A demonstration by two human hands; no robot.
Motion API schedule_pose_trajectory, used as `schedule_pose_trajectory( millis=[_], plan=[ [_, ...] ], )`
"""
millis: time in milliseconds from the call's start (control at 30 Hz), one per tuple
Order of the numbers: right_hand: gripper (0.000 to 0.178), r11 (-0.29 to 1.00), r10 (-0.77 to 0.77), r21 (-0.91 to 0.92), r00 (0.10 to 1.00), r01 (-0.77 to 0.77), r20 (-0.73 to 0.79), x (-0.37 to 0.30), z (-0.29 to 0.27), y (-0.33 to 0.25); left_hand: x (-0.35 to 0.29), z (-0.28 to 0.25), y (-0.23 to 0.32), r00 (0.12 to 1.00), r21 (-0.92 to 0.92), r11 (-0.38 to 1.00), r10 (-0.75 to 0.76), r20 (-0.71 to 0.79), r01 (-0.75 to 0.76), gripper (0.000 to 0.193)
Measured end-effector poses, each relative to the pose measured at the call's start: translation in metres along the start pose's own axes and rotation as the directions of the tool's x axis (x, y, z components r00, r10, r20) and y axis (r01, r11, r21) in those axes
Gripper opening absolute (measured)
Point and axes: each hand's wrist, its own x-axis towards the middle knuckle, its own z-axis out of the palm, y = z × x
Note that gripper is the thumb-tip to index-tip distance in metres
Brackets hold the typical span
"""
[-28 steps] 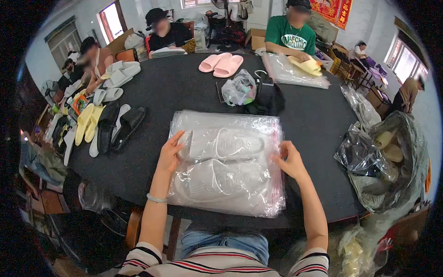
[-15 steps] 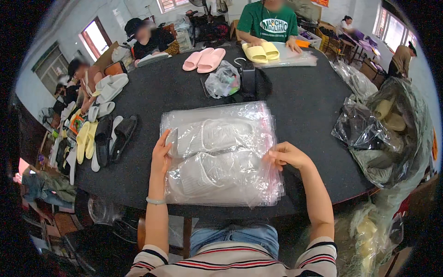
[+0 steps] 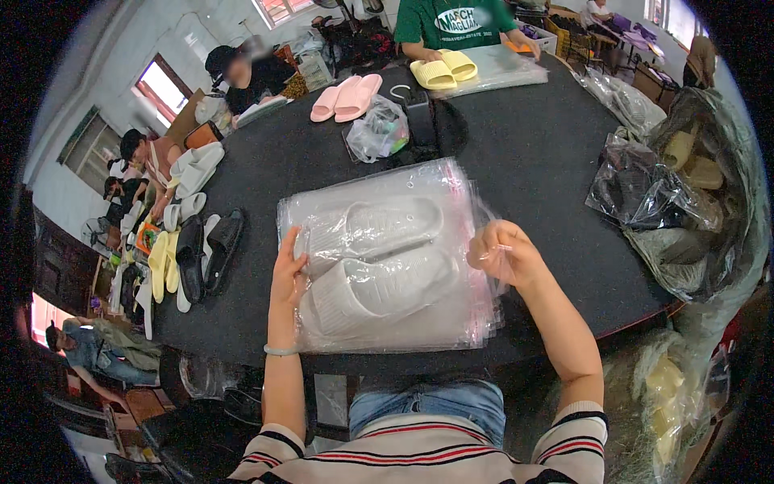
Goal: The person repeatedly takes pairs of slippers in various colors from a large sack and places them into clear plastic bags on a table. They handle the slippers and bags by hand, arranging the items and moving the sack as needed to continue the packing process.
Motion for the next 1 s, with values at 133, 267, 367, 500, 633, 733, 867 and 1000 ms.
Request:
schedule_pose_trajectory(
  millis=[133, 267, 367, 500, 633, 733, 867, 1000],
  plan=[
    [0.019, 0.838, 0.185, -0.493, 0.971, -0.235, -0.148, 0.004, -0.006, -0.012, 0.005, -0.006, -0.008, 1.000, -0.172, 0.985, -0.011, 0.026, 0.015, 0.068],
    [0.022, 0.318, 0.071, -0.948, 0.997, -0.031, -0.009, 0.011, 0.011, 0.000, 0.001, 0.004, 0.001, 0.999, -0.237, 0.971, -0.027, 0.035, 0.035, 0.068],
    [0.038, 0.026, 0.086, -0.967, 0.963, 0.252, 0.254, 0.032, 0.029, 0.014, 0.004, 0.005, 0.002, 0.997, -0.255, 0.966, -0.019, 0.072, 0.036, 0.067],
    [0.035, -0.178, 0.308, -0.917, 0.905, 0.356, 0.292, 0.069, 0.043, 0.040, 0.003, 0.005, 0.002, 0.996, -0.291, 0.954, -0.054, 0.064, 0.070, 0.067],
    [0.023, -0.295, 0.420, -0.869, 0.871, 0.398, 0.256, 0.090, 0.038, 0.059, 0.002, 0.001, 0.002, 0.996, -0.341, 0.938, -0.030, 0.088, 0.058, 0.066],
    [0.015, -0.182, 0.331, -0.900, 0.886, 0.397, 0.324, 0.088, 0.042, 0.059, 0.003, -0.002, 0.001, 0.999, -0.372, 0.928, 0.005, 0.053, 0.015, 0.066],
    [0.011, -0.213, 0.199, -0.925, 0.941, 0.316, 0.275, 0.072, 0.032, 0.048, 0.011, -0.015, -0.009, 0.998, -0.338, 0.940, 0.058, 0.005, -0.053, 0.067],
    [0.018, -0.066, 0.077, -0.986, 0.986, 0.155, 0.149, 0.050, 0.041, 0.009, 0.008, -0.010, -0.001, 0.997, -0.322, 0.945, 0.042, -0.057, -0.058, 0.069]
  ],
)
